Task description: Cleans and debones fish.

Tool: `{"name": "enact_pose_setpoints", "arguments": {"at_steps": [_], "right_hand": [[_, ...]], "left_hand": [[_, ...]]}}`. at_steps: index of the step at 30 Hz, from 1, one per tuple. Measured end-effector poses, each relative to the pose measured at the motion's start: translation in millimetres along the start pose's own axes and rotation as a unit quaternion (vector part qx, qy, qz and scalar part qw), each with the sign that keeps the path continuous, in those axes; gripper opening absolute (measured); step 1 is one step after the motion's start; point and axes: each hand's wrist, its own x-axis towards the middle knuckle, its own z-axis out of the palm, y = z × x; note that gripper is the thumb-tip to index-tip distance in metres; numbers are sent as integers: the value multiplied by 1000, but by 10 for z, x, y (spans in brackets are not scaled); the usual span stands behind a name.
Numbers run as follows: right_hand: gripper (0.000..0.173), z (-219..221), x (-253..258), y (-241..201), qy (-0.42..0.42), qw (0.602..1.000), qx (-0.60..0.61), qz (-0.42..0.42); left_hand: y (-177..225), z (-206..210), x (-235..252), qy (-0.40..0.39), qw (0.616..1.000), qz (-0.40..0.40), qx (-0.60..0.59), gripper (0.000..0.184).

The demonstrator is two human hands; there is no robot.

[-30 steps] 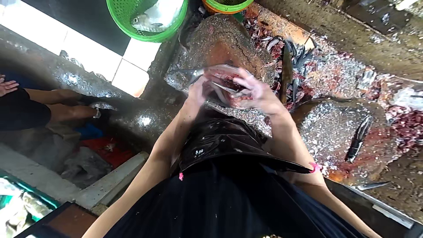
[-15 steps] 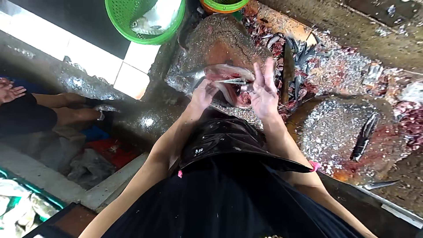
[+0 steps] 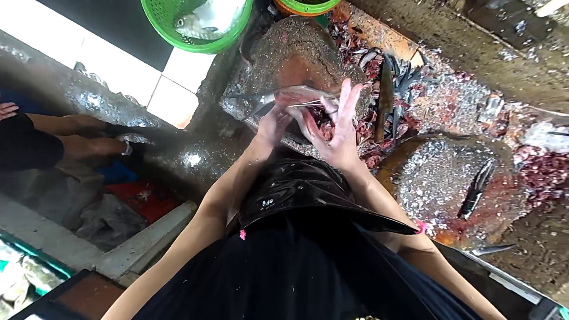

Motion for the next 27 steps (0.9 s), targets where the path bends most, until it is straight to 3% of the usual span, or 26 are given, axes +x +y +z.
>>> {"name": "enact_pose_setpoints", "arguments": {"at_steps": [2,4,7,10,14,20,22,24,27], "right_hand": [[94,26,39,-22,-38,960,-274,48],[95,44,14,-53,-122,923,-347,110],[46,64,12,-14,-202,924,-281,162],[26,116,-21,75,-214,947,-116,211],[18,94,-13,-17,-155,961,57,224],[19,-26,101,3,-75,960,184,198],[21,-137,200,27,-17,980,145,135],[26,-340,280,95,64,993,71,70],[49,-657,245,619,153,975,-154,42]], "left_hand": [[16,86,-36,-4,999,28,20,23],[36,40,-33,-45,996,58,54,24],[58,-55,65,-123,980,125,97,21],[-14,-127,168,-160,949,200,185,30],[-1,-85,242,-169,916,258,258,30],[130,132,233,-188,857,296,378,23],[128,165,220,-221,837,316,387,18],[116,156,208,-234,850,300,365,17],[164,100,310,-194,870,293,345,17]]}}
